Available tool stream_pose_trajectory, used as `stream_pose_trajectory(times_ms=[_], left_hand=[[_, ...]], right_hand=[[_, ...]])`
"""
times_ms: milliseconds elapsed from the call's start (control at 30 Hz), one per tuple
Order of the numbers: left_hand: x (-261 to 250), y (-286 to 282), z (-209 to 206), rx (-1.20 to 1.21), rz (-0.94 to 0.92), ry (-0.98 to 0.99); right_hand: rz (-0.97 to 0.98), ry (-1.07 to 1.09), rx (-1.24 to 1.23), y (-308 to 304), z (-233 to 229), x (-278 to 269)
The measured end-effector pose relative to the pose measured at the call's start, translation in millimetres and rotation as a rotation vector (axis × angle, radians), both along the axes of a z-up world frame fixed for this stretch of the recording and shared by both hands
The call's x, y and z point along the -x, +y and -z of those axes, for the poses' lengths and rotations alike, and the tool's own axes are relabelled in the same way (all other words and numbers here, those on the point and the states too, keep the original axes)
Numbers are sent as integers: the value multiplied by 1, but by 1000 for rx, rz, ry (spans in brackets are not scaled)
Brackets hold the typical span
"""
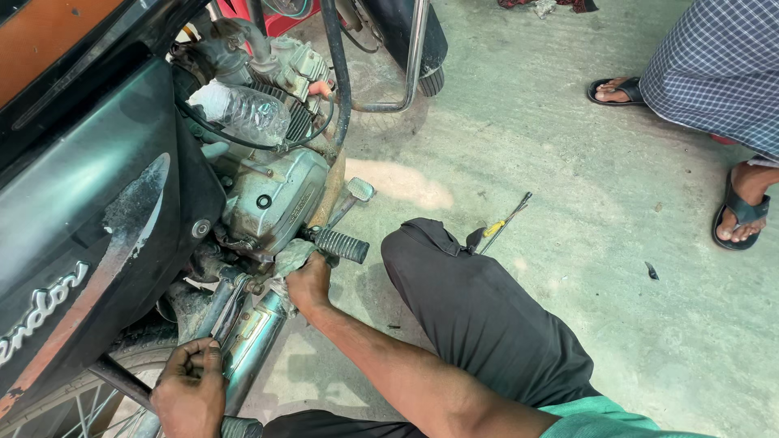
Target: The person works on the lower engine and exhaust area of a motorcycle, using a screwdriver to manipulate small components and wires, wiping parts with a cloth, and handling a small rubber grommet or seal.
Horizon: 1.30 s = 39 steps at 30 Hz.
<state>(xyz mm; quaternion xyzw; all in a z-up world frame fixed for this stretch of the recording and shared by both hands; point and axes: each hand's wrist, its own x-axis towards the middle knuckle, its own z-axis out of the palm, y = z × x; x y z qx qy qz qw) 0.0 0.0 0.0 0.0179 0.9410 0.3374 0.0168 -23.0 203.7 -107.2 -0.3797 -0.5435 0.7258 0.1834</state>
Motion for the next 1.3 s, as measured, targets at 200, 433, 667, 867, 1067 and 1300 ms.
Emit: stream_pose_trajectory(times_ms=[200,433,667,867,1067,1300], left_hand=[[-1,4,-7,-41,-8,-50],[4,6,-6,-53,13,-32],[-15,19,-28,-112,-63,-43],[-24,19,-43,-40,-132,-47],[-18,24,-46,41,-178,-136],[-30,28,-46,257,73,112]], right_hand=[[-294,142,-1050,32,40,-16],[5,16,-91,5,23,-2],[170,194,1248,17,36,32],[2,158,198,14,40,14],[-333,-86,-656,38,55,-6],[-631,263,-734,46,103,-90]])
